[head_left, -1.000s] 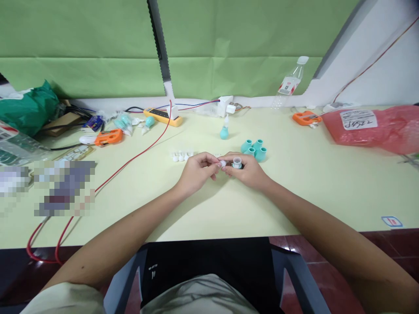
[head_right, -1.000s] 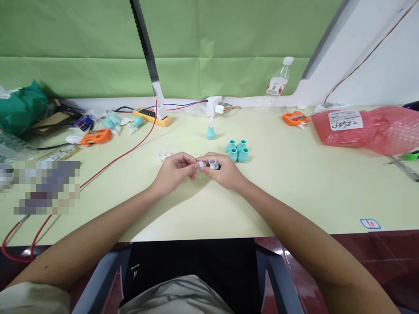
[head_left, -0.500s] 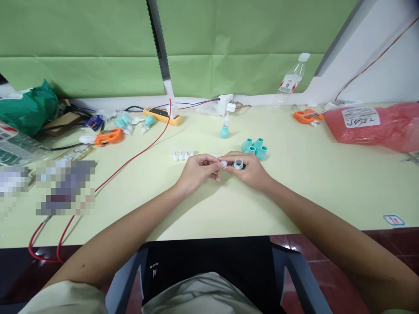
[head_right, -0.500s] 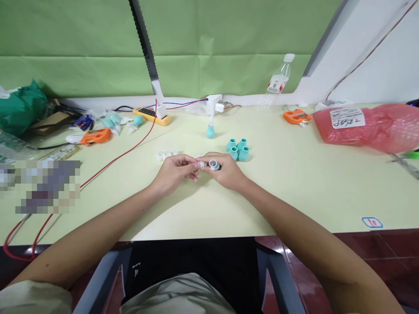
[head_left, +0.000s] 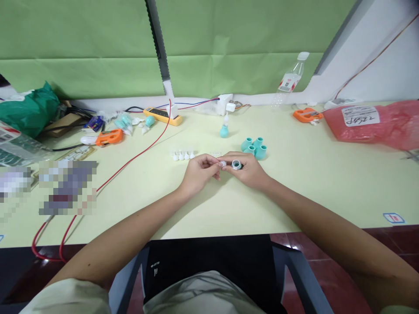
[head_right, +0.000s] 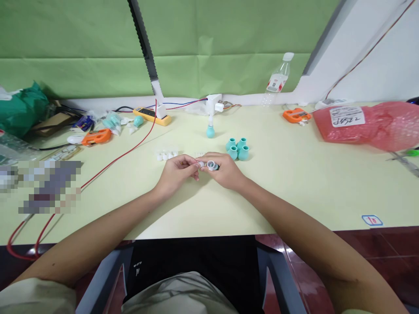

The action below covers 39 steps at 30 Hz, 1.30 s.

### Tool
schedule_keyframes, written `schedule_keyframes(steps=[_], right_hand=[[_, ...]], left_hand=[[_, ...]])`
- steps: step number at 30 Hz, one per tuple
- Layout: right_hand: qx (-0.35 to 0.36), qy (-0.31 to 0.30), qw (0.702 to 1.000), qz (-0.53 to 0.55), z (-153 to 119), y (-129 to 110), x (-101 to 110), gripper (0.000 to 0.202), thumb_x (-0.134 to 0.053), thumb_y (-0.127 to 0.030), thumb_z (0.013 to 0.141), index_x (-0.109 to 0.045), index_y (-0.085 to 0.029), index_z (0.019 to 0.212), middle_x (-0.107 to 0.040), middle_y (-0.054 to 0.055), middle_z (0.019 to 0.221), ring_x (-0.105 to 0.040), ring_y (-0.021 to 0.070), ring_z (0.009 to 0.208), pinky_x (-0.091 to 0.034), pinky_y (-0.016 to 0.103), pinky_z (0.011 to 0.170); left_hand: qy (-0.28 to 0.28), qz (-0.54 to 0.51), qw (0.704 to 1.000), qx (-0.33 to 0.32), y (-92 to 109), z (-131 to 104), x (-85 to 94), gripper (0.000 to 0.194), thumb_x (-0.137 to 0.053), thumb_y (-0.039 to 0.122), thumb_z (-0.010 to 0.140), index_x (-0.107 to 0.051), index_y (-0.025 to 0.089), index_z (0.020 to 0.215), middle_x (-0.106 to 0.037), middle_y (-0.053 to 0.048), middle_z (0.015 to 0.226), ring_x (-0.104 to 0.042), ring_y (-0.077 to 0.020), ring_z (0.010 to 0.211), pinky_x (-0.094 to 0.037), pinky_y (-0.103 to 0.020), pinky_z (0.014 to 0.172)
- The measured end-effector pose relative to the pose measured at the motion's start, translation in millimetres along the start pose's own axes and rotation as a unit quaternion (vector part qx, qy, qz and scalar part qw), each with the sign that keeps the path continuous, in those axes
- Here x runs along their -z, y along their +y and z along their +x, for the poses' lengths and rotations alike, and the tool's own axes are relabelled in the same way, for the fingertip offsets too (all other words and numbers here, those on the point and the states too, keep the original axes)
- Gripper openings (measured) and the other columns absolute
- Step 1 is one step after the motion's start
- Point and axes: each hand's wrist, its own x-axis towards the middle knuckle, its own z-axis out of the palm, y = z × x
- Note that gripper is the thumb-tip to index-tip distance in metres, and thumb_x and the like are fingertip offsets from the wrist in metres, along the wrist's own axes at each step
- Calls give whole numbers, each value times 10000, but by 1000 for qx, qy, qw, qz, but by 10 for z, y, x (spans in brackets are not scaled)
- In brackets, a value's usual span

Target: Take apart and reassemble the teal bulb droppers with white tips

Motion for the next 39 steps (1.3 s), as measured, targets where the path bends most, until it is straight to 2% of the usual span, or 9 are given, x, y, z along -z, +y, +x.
schedule_keyframes(steps=[6, 12, 15, 18, 24, 27, 30, 35, 39], right_hand=[[-83, 23, 994, 73, 25, -40, -33, 241, -756, -363, 863, -809, -243, 1065, -739, 60, 970, -669, 219, 894, -518, 399, 844], [-187, 34, 951, 244, 44, -5, -10, 343, -819, -382, 788, -792, -213, 1086, -695, 35, 914, -613, 169, 800, -506, 351, 795], [-236, 28, 919, 315, 37, 2, -27, 340, -821, -412, 793, -784, -182, 1040, -673, 36, 824, -607, 167, 768, -504, 339, 765], [-246, -6, 909, 337, 22, -8, -64, 311, -806, -446, 816, -765, -156, 922, -651, 37, 782, -603, 158, 735, -500, 320, 726], [-247, -92, 924, 276, 0, 21, -62, 403, -701, -546, 898, -732, -160, 1012, -692, 41, 773, -652, 167, 708, -510, 298, 671], [-251, -88, 936, 232, 13, 21, -7, 430, -678, -564, 905, -715, -155, 1032, -708, 45, 782, -659, 161, 647, -526, 299, 632], [-265, -83, 943, 183, 29, -3, 48, 410, -656, -527, 925, -694, -152, 1086, -636, -6, 631, -595, 140, 521, -496, 277, 529], [-279, -77, 944, 156, 49, -44, 60, 302, -655, -424, 927, -623, -183, 1107, -602, -30, 591, -565, 134, 479, -468, 252, 454], [-269, -63, 938, 210, 69, -37, 47, 251, -642, -415, 905, -521, -231, 1025, -618, -44, 655, -578, 146, 478, -449, 261, 425]], left_hand=[[8, 32, 999, -21, -23, 26, 33, 284, -796, 386, 795, -644, 149, 826, -668, -16, 747, -620, -122, 640, -522, -275, 626], [24, 130, 977, -167, -65, -2, 52, 197, -718, 307, 871, -679, 197, 1030, -667, -69, 1069, -618, -167, 940, -505, -325, 867], [50, 207, 950, -230, -92, -24, 42, 278, -745, 285, 856, -661, 227, 1114, -629, -70, 1119, -600, -180, 972, -497, -335, 870], [55, 240, 934, -257, -109, -28, 39, 236, -725, 250, 869, -691, 234, 1102, -605, -67, 1118, -615, -180, 981, -504, -347, 884], [51, 202, 948, -239, -89, -25, 41, 200, -677, 223, 880, -725, 231, 1074, -660, -83, 1190, -633, -215, 1132, -509, -384, 1006], [49, 115, 972, -200, -59, -13, 59, 213, -641, 236, 904, -677, 208, 1112, -711, -83, 1137, -663, -207, 1119, -517, -381, 1005], [51, 67, 983, -162, -35, 12, 90, 252, -637, 246, 900, -641, 193, 1146, -722, -61, 1008, -696, -181, 995, -537, -364, 953], [50, 43, 987, -147, -45, 39, 107, 332, -673, 223, 859, -490, 229, 1135, -716, -9, 904, -702, -143, 848, -548, -348, 898], [34, 72, 986, -148, -58, 36, 99, 230, -652, 215, 847, -541, 220, 1048, -690, -1, 838, -694, -148, 820, -550, -322, 829]])
